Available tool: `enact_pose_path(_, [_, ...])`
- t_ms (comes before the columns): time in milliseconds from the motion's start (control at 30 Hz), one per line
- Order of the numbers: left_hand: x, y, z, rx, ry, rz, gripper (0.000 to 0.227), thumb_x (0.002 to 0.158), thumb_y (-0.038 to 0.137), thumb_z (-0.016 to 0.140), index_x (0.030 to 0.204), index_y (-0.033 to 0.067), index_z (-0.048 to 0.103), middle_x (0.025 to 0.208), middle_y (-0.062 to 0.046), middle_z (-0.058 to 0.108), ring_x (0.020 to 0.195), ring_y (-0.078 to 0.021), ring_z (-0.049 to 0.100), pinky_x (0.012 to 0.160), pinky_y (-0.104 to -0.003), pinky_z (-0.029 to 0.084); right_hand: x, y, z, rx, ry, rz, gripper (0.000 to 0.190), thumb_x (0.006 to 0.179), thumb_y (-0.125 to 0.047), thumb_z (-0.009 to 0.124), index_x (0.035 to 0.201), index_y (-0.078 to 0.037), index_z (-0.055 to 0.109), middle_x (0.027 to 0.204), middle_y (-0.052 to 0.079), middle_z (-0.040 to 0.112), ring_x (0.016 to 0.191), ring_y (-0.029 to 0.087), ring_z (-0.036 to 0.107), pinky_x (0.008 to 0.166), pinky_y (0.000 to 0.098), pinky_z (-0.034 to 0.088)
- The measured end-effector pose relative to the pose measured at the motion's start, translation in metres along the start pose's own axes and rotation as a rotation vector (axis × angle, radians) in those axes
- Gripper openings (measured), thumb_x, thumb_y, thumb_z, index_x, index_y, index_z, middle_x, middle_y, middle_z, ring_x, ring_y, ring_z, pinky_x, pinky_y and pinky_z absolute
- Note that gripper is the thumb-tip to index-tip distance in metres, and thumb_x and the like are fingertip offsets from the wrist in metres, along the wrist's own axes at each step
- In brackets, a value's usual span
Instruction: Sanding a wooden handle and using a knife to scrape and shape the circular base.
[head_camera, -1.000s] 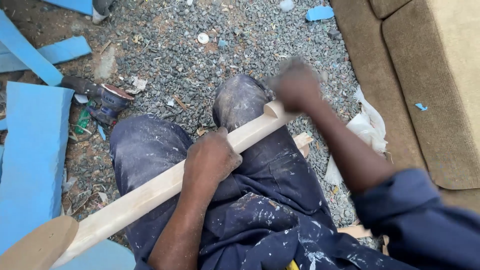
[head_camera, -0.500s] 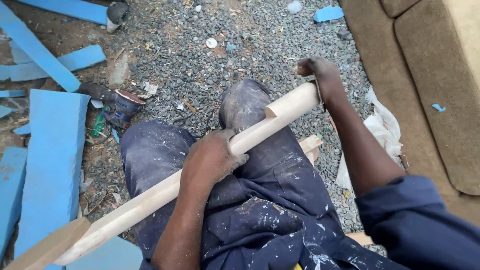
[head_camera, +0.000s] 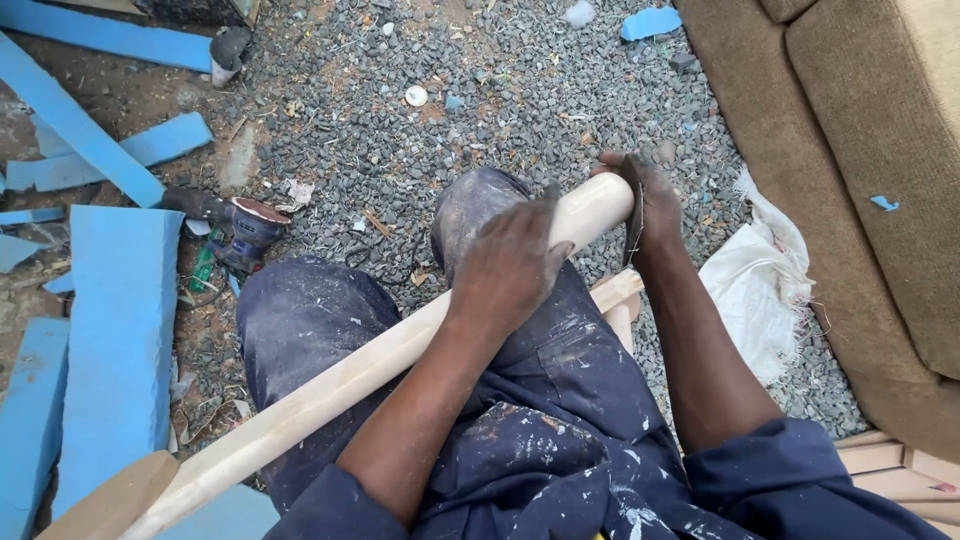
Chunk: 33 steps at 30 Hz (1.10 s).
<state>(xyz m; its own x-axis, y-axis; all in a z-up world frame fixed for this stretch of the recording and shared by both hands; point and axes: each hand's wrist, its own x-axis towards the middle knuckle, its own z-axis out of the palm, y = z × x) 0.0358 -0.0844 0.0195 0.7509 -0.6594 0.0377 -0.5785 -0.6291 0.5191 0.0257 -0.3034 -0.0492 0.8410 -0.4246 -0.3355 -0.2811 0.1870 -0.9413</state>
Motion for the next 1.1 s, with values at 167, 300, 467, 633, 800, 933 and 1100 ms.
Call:
enact_pose_path(167, [0.039, -0.001, 0.038, 0.061, -0.111, -0.018, 0.06, 0.102, 0.04, 0.051, 0.144, -0.0029, 0.051, 0.117, -0.023, 0.067, 0.115, -0.0389, 0.068, 0.098, -0.058, 0.055, 0.007, 0.016, -0.006, -0.145, 0.019, -0.078, 0.051, 0.1, -0.05, 0.051, 0.128, -0.012, 0.069, 0.108, 0.008, 0.074, 0.093, 0.013, 0.069, 0.075, 0.0254, 0.053])
enact_pose_path(300, [0.052, -0.007, 0.033, -0.024, -0.194, -0.078, 0.068, 0.095, 0.045, 0.062, 0.137, -0.0078, 0.053, 0.108, -0.026, 0.07, 0.106, -0.0444, 0.072, 0.089, -0.06, 0.059, -0.004, 0.013, 0.004, -0.159, 0.018, -0.176, 0.063, 0.106, -0.056, 0.043, 0.14, -0.006, 0.061, 0.126, 0.017, 0.065, 0.112, 0.023, 0.06, 0.095, 0.036, 0.049])
enact_pose_path(467, [0.045, -0.014, 0.01, -0.339, -0.179, -0.085, 0.061, 0.093, 0.029, 0.069, 0.142, -0.0046, 0.054, 0.119, -0.03, 0.069, 0.114, -0.0481, 0.068, 0.098, -0.063, 0.054, -0.017, 0.009, 0.02, -0.163, 0.077, -0.243, 0.067, 0.105, -0.058, 0.053, 0.147, -0.006, 0.051, 0.133, 0.02, 0.052, 0.125, 0.031, 0.05, 0.111, 0.0452, 0.038])
enact_pose_path(633, [0.039, -0.027, 0.015, -0.632, -0.103, -0.094, 0.052, 0.092, 0.027, 0.068, 0.138, 0.0042, 0.063, 0.132, -0.025, 0.068, 0.123, -0.0497, 0.063, 0.106, -0.062, 0.049, -0.002, 0.019, 0.021, -0.38, 0.15, -0.242, 0.059, 0.109, -0.052, 0.053, 0.151, -0.012, 0.05, 0.131, 0.027, 0.049, 0.131, 0.043, 0.047, 0.117, 0.0539, 0.03])
enact_pose_path(800, [0.041, -0.04, 0.027, -0.656, -0.03, -0.192, 0.032, 0.1, 0.021, 0.057, 0.128, 0.017, 0.072, 0.12, -0.015, 0.075, 0.117, -0.0448, 0.067, 0.099, -0.056, 0.055, -0.055, -0.022, 0.065, -0.718, 0.2, -0.2, 0.077, 0.107, -0.059, 0.037, 0.164, -0.009, 0.024, 0.159, 0.037, 0.024, 0.152, 0.055, 0.013, 0.122, 0.0645, 0.007])
enact_pose_path(933, [0.045, -0.056, 0.037, -0.645, -0.022, -0.223, 0.032, 0.098, 0.02, 0.057, 0.124, 0.017, 0.074, 0.116, -0.015, 0.076, 0.114, -0.0451, 0.068, 0.098, -0.056, 0.056, -0.049, 0.009, 0.07, -0.915, 0.181, -0.373, 0.068, 0.111, -0.055, 0.024, 0.166, -0.015, 0.02, 0.164, 0.028, 0.022, 0.154, 0.048, 0.011, 0.125, 0.0608, 0.003])
enact_pose_path(1100, [0.024, -0.055, 0.009, -0.483, -0.114, -0.196, 0.036, 0.1, 0.031, 0.055, 0.131, 0.0246, 0.071, 0.117, -0.013, 0.076, 0.113, -0.0416, 0.069, 0.099, -0.056, 0.055, -0.058, -0.007, 0.068, -0.919, 0.099, -0.484, 0.058, 0.113, -0.041, 0.036, 0.165, -0.016, 0.028, 0.168, 0.024, 0.013, 0.156, 0.044, 0.002, 0.126, 0.0592, 0.001])
